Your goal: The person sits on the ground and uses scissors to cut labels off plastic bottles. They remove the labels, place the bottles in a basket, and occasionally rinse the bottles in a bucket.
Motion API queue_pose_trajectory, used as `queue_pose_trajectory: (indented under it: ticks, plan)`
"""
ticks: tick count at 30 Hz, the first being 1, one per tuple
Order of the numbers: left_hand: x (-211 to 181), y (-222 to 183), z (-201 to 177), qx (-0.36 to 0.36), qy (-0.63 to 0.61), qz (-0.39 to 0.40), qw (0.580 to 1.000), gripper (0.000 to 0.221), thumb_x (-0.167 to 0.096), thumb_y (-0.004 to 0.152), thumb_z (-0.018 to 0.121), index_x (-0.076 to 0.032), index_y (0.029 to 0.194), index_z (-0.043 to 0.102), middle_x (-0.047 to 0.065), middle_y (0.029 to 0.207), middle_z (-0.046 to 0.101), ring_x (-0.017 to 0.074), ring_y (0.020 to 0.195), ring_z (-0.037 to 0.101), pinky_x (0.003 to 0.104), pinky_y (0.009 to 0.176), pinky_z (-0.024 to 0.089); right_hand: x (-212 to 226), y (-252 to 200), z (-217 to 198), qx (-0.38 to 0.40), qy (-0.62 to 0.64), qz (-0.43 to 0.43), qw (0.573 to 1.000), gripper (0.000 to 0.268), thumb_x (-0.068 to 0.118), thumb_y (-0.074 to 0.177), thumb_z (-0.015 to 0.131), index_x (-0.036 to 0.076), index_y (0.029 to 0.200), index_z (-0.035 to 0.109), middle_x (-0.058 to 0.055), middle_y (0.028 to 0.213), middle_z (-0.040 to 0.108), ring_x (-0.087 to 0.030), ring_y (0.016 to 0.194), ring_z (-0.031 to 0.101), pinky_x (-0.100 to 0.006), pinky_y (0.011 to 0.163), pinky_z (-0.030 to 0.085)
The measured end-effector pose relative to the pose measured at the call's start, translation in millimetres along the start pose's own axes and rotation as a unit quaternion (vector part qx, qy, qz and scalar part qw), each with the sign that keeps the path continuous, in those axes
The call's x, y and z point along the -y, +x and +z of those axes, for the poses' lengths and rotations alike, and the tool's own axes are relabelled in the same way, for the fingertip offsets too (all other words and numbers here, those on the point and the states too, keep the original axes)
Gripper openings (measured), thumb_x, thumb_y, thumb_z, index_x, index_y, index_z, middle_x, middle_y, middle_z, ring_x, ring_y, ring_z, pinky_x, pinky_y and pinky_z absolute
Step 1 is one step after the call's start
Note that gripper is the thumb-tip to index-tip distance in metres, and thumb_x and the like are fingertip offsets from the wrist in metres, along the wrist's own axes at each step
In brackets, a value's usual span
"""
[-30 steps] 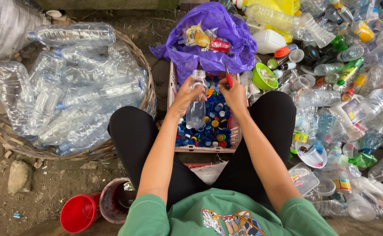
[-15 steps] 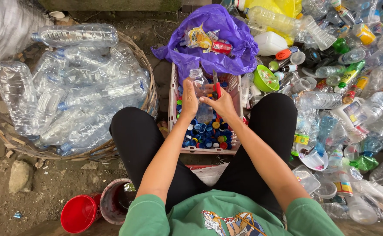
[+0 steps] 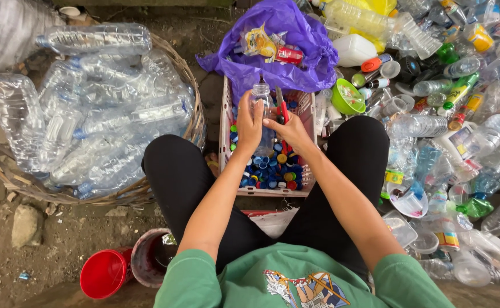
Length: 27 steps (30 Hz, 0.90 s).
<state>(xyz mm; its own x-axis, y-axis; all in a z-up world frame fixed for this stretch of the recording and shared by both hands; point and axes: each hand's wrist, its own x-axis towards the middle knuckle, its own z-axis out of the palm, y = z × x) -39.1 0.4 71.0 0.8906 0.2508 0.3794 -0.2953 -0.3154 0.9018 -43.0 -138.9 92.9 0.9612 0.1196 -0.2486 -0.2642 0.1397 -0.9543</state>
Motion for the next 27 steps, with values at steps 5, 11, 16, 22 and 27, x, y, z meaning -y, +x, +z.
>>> queue_pose_trajectory:
  ticks: [5,11,16,22,27]
  plan:
    - [-18.7,4.8,-9.5,0.033,-0.002,-0.015,0.999,0.052,-0.045,0.110,0.049,-0.013,0.150,0.042,0.024,0.133,0.055,0.0464,0.121,0.058,0.053,0.103,0.047,-3.1,4.6,-1.5,-0.010,-0.016,-0.024,1.000,0.051,0.014,0.082,0.091,-0.002,0.123,0.067,-0.010,0.096,0.078,-0.002,0.040,0.048,-0.016,0.037,0.036]
    - [-22.8,5.0,-10.1,0.038,0.092,0.070,0.993,0.051,-0.045,0.108,0.053,-0.011,0.146,0.047,0.017,0.116,0.059,0.0399,0.104,0.064,0.046,0.092,0.052,35.0,-9.5,3.1,-0.126,-0.154,-0.208,0.958,0.035,0.024,0.091,0.087,0.009,0.120,0.075,-0.007,0.102,0.078,-0.011,0.092,0.070,-0.028,0.087,0.054]
    - [-13.7,2.0,-1.0,0.026,0.181,0.174,0.968,0.051,-0.039,0.107,0.056,-0.015,0.150,0.047,0.013,0.101,0.056,0.0347,0.089,0.063,0.040,0.076,0.056,28.2,-2.9,-2.2,-0.155,-0.237,-0.266,0.921,0.024,0.018,0.087,0.089,0.013,0.109,0.079,-0.007,0.095,0.078,-0.021,0.093,0.074,-0.034,0.087,0.055]
    - [-3.0,-3.5,0.2,0.064,0.165,0.152,0.972,0.052,-0.037,0.111,0.050,-0.014,0.157,0.042,0.012,0.098,0.052,0.0283,0.078,0.058,0.037,0.060,0.054,29.8,-4.1,0.5,-0.188,-0.315,-0.267,0.891,0.013,0.026,0.089,0.085,0.019,0.098,0.081,-0.005,0.082,0.077,-0.026,0.081,0.075,-0.035,0.073,0.057]
    - [13.0,-10.5,4.4,0.097,0.193,0.121,0.969,0.052,-0.040,0.110,0.048,-0.018,0.156,0.044,0.011,0.094,0.052,0.0321,0.080,0.061,0.040,0.055,0.053,13.4,6.1,-13.1,-0.186,-0.475,-0.399,0.762,0.015,0.023,0.091,0.080,0.013,0.099,0.072,-0.009,0.082,0.071,-0.033,0.077,0.072,-0.037,0.068,0.058]
